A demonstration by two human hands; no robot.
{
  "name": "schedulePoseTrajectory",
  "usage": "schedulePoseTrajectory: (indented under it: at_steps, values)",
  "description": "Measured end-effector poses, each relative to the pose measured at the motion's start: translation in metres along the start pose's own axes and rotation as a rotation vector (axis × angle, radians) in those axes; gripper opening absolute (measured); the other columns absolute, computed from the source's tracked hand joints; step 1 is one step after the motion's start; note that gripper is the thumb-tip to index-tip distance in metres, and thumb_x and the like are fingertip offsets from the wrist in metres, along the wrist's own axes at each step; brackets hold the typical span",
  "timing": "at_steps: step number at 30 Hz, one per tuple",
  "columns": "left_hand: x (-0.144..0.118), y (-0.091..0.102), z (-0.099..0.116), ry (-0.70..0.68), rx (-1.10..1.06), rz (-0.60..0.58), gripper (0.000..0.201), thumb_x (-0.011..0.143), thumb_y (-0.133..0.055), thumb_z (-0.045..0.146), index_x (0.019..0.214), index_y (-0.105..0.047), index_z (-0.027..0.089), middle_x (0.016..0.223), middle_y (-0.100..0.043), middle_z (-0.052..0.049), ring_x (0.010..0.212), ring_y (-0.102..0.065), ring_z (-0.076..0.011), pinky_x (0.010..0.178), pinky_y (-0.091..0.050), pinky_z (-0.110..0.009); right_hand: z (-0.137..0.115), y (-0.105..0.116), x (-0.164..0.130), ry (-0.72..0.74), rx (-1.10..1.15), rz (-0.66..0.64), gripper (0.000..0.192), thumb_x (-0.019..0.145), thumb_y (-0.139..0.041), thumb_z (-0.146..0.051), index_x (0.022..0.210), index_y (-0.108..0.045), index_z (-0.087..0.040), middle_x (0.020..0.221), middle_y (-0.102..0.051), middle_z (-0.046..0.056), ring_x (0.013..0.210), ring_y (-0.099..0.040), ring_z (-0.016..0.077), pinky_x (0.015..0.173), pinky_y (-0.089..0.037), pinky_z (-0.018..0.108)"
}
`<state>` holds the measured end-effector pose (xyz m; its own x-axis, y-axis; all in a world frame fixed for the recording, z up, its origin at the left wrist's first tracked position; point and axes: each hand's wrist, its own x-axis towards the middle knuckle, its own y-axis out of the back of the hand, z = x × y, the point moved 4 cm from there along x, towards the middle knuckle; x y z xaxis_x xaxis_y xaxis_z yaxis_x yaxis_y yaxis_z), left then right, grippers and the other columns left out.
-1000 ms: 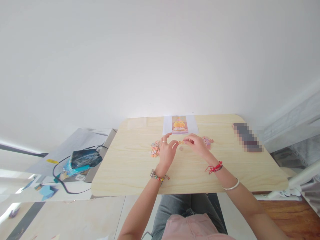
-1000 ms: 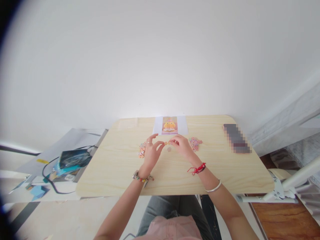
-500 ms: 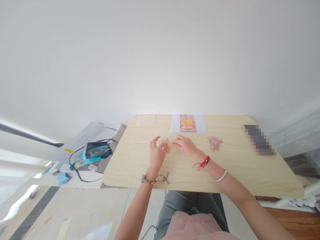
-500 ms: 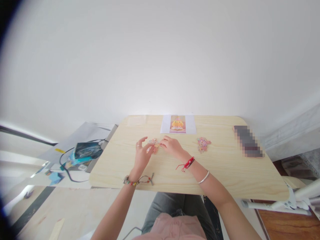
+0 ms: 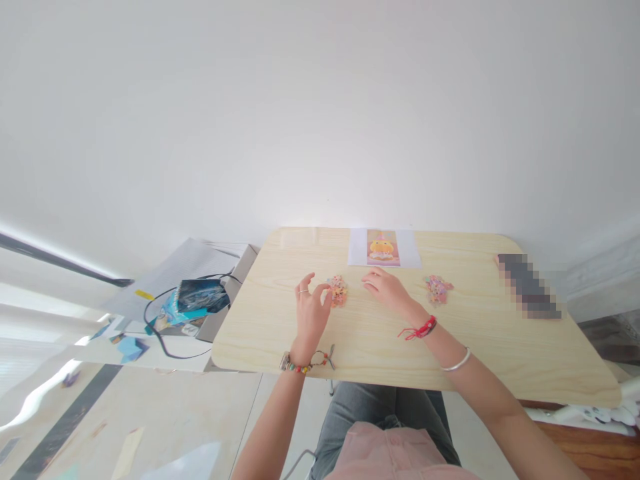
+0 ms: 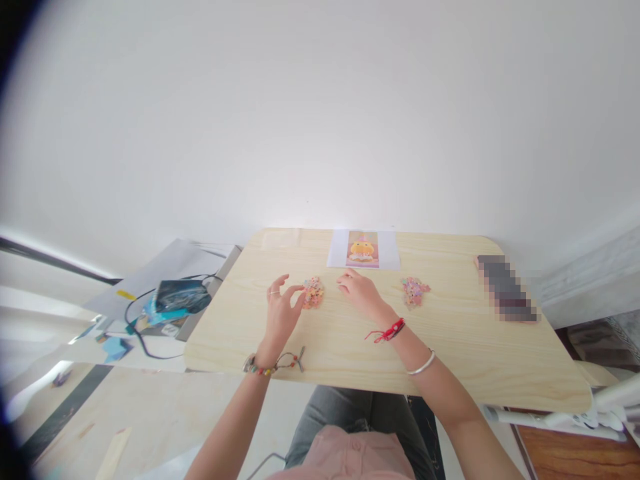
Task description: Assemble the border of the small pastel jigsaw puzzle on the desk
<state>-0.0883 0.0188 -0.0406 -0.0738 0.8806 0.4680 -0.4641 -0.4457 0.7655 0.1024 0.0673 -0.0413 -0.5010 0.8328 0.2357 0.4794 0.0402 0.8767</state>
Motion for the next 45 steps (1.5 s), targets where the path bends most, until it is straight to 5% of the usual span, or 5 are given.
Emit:
schedulePoseTrajectory:
  at_steps: [9, 13, 17, 38, 45]
  values:
    - [-0.006, -0.051, 0.070, -0.220, 0.008, -0.264, 0.014, 0.071, -0.063, 0.013, 0.084, -0.065, 0.018, 0.126, -0.040, -0.011, 0.117, -0.038, -0.0312, 0.098, -0.036, -0.049, 0.038, 0.017, -0.052, -0.173, -0.064, -0.108, 0.014, 0.083, -0.051, -0.019, 0.092, -0.062, -0.018, 0.098, -0.056, 0.005, 0.084, -0.058, 0.0159, 0.074, -0.043, 0.027]
    - [0.002, -0.067, 0.083, -0.271, -0.009, -0.365, 0.031, 0.071, -0.060, 0.007, 0.098, -0.062, 0.022, 0.131, -0.038, -0.011, 0.120, -0.035, -0.0291, 0.096, -0.038, -0.048, 0.032, 0.014, -0.052, -0.252, -0.120, -0.102, 0.014, 0.082, -0.053, -0.024, 0.091, -0.061, -0.017, 0.100, -0.055, 0.007, 0.082, -0.058, 0.0168, 0.066, -0.043, 0.026]
    - [0.011, -0.075, 0.087, -0.306, -0.036, -0.457, 0.019, 0.074, -0.059, 0.011, 0.090, -0.063, 0.022, 0.129, -0.041, -0.011, 0.123, -0.034, -0.0281, 0.096, -0.038, -0.047, 0.033, 0.009, -0.051, -0.292, -0.105, -0.070, 0.012, 0.082, -0.051, -0.021, 0.090, -0.061, -0.018, 0.097, -0.056, 0.006, 0.080, -0.058, 0.0159, 0.064, -0.043, 0.025]
    - [0.021, -0.061, 0.086, -0.447, -0.172, -0.191, 0.009, 0.076, -0.060, 0.017, 0.084, -0.058, 0.020, 0.124, -0.041, -0.009, 0.115, -0.040, -0.0259, 0.092, -0.043, -0.048, 0.024, 0.026, -0.048, -0.020, -0.130, 0.121, 0.014, 0.087, -0.047, -0.023, 0.091, -0.060, -0.019, 0.091, -0.057, 0.005, 0.073, -0.058, 0.0146, 0.060, -0.043, 0.025]
    - [0.023, -0.070, 0.107, -0.521, -0.257, -0.188, 0.010, 0.077, -0.059, 0.016, 0.086, -0.057, 0.019, 0.124, -0.040, -0.010, 0.117, -0.039, -0.0252, 0.095, -0.041, -0.047, 0.037, 0.041, -0.061, -0.043, -0.196, 0.157, 0.012, 0.086, -0.050, -0.025, 0.088, -0.061, -0.020, 0.089, -0.058, 0.005, 0.074, -0.057, 0.0149, 0.062, -0.042, 0.025]
